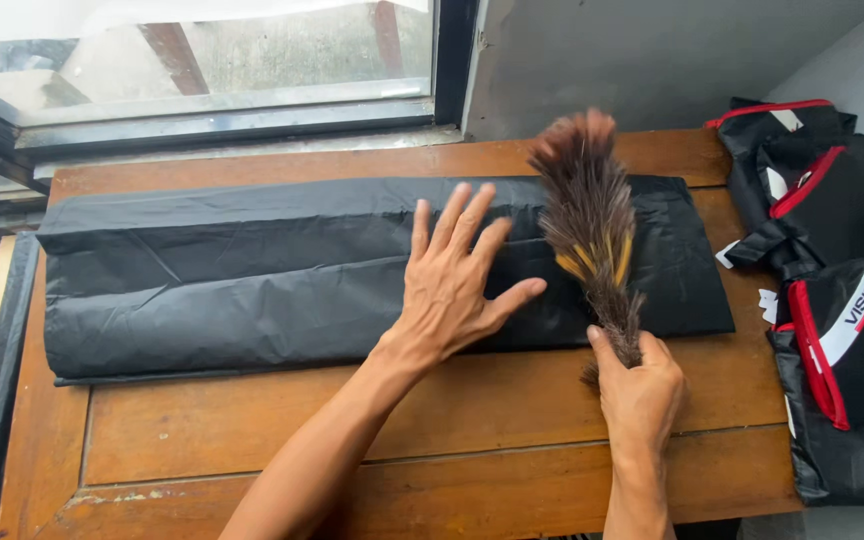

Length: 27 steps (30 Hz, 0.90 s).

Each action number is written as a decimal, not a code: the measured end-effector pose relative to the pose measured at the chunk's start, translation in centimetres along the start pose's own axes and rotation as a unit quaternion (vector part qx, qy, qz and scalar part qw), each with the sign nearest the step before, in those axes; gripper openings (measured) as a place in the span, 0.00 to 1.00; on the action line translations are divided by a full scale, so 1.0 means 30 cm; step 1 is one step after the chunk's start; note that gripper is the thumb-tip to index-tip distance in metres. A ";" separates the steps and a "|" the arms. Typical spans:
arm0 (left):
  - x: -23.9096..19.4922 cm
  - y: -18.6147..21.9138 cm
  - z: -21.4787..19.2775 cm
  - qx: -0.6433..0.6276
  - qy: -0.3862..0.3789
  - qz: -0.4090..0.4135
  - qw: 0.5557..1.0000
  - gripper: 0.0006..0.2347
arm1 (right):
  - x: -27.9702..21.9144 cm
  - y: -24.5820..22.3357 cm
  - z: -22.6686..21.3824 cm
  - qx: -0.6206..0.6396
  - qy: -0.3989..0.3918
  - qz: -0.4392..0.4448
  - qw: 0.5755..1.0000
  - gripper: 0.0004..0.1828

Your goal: The person uses a feather duster to sweep a black and red fabric item laid out on a wooden table. They repeatedly brush the surface of the fabric, folding and unfolding sections to clean different areas.

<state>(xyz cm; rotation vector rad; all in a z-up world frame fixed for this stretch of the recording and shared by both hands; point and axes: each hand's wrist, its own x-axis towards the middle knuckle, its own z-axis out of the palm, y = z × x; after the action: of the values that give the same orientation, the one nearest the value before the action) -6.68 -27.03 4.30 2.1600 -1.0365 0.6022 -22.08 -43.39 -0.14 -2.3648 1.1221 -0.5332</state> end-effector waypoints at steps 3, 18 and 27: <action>-0.025 -0.048 0.065 0.110 -0.103 -0.034 0.988 0.41 | -0.005 -0.056 -0.040 -0.020 -0.016 0.015 1.000 0.20; -0.061 -0.071 0.096 0.116 -0.176 -0.043 0.977 0.49 | 0.065 -0.281 -0.168 -0.354 -0.266 0.007 0.896 0.30; -0.063 -0.071 0.107 0.117 -0.173 -0.041 0.977 0.49 | -0.025 -0.235 -0.079 -0.309 -0.013 -0.197 0.930 0.24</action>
<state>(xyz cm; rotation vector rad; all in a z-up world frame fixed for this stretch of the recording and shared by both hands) -5.68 -27.41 0.13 2.5658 -1.0898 0.3275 -19.44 -39.43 5.63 -3.1717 0.8858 -0.2967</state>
